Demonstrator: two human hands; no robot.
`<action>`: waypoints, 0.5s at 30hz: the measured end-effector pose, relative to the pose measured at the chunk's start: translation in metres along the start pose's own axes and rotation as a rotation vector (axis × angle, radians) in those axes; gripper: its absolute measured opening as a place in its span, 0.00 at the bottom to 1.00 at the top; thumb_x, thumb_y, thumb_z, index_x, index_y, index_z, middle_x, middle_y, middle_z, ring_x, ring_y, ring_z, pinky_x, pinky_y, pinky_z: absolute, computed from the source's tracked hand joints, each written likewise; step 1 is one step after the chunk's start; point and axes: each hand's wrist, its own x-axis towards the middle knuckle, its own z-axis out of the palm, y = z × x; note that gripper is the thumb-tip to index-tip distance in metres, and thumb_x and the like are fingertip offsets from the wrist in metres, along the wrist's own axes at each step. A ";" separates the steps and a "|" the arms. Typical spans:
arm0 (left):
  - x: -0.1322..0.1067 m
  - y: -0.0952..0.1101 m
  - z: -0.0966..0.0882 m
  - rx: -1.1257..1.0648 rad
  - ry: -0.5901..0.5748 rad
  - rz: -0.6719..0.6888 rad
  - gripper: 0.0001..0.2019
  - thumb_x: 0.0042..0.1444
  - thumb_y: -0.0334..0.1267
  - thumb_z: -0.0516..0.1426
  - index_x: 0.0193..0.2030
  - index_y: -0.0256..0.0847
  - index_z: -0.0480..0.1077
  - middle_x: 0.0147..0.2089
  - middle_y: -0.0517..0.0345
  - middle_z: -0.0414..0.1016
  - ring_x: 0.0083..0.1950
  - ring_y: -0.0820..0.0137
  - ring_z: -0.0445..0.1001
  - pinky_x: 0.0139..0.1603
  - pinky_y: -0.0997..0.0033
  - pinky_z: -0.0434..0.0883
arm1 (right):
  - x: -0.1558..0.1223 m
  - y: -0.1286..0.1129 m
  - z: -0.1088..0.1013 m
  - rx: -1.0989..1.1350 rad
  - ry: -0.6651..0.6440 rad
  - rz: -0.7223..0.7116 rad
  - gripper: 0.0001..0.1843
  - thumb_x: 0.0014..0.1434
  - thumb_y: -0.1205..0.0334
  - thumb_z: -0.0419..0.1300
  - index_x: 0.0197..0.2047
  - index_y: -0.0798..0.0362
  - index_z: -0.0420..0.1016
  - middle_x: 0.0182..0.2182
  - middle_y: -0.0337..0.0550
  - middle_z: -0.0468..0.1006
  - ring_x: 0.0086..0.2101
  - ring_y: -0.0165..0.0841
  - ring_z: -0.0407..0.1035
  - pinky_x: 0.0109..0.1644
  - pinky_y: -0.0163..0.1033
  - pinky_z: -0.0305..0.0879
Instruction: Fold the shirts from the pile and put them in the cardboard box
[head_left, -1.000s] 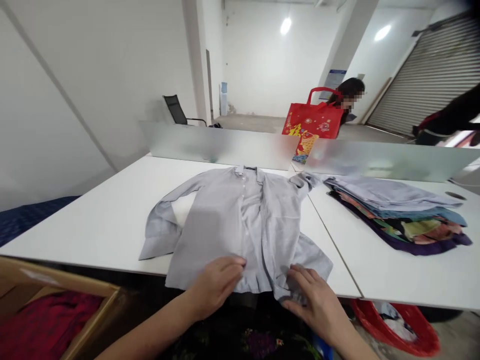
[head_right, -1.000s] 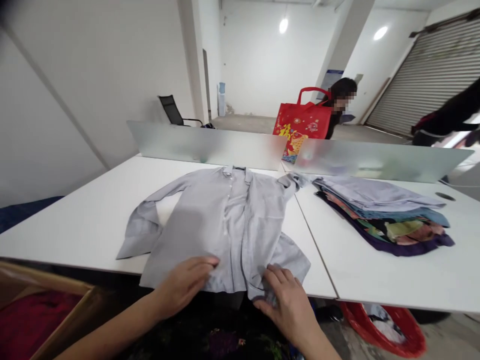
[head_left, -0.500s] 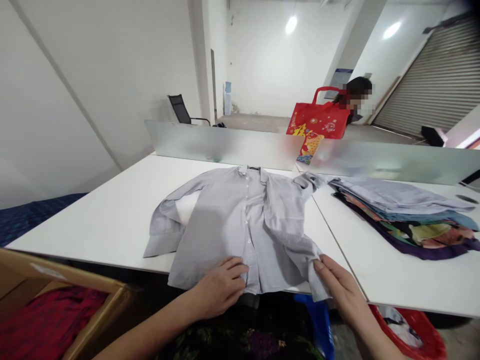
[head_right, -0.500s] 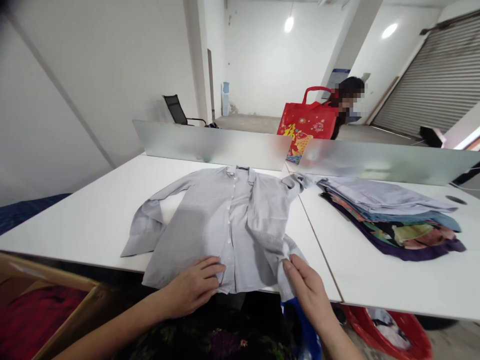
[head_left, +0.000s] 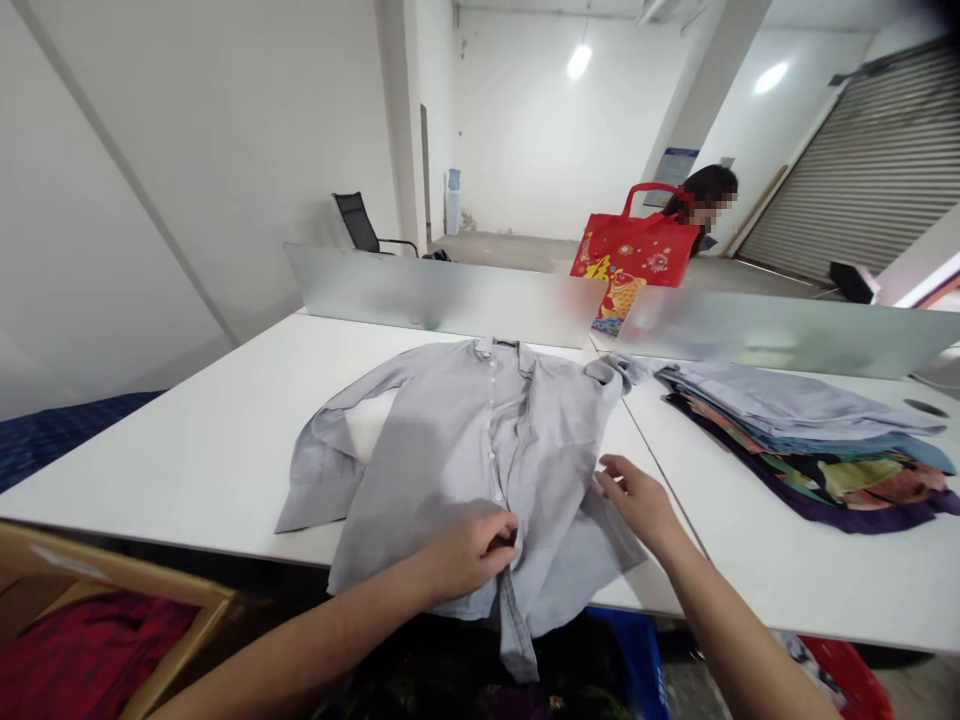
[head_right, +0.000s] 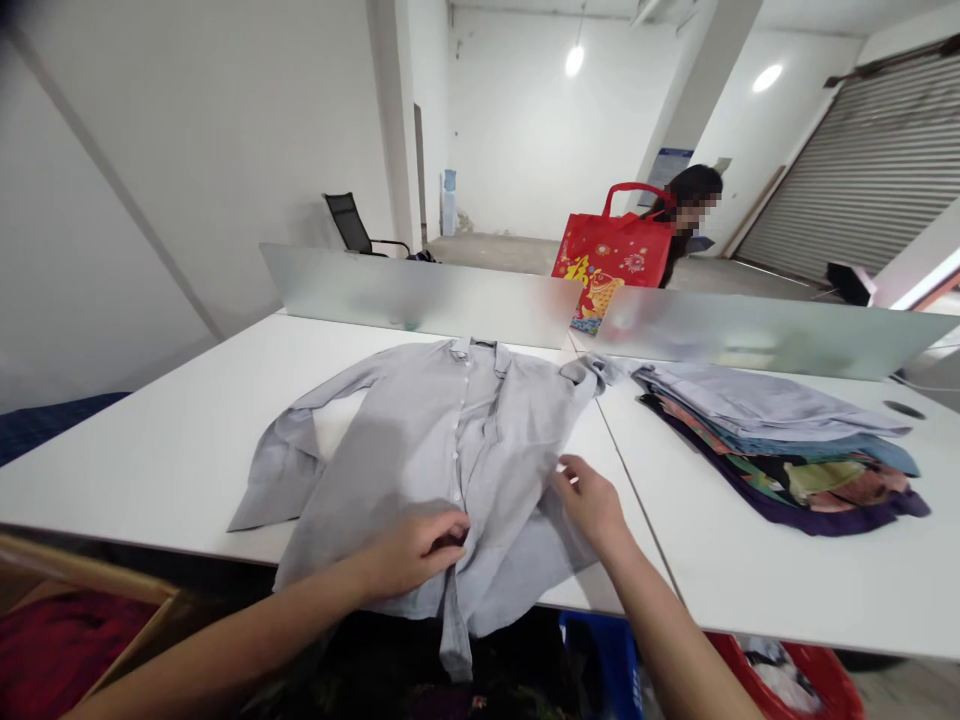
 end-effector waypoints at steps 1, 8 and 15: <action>0.010 -0.001 0.002 -0.064 -0.001 -0.028 0.18 0.58 0.38 0.56 0.55 0.41 0.68 0.42 0.56 0.75 0.42 0.68 0.72 0.47 0.69 0.67 | 0.018 0.007 0.001 -0.054 0.031 0.081 0.24 0.59 0.49 0.54 0.55 0.52 0.70 0.37 0.45 0.80 0.34 0.38 0.75 0.42 0.41 0.67; 0.055 -0.003 0.015 -0.424 -0.070 -0.143 0.32 0.47 0.28 0.58 0.61 0.44 0.65 0.35 0.63 0.71 0.34 0.74 0.69 0.37 0.75 0.66 | 0.088 0.028 0.028 -0.257 0.074 0.065 0.26 0.57 0.67 0.52 0.59 0.53 0.70 0.44 0.47 0.79 0.43 0.37 0.74 0.45 0.37 0.66; 0.075 -0.004 -0.029 0.197 -0.138 0.153 0.17 0.50 0.33 0.60 0.48 0.46 0.76 0.38 0.62 0.74 0.34 0.73 0.72 0.41 0.75 0.70 | 0.116 0.049 0.000 -0.570 0.175 0.114 0.18 0.60 0.65 0.50 0.46 0.55 0.78 0.44 0.55 0.74 0.38 0.40 0.74 0.35 0.38 0.62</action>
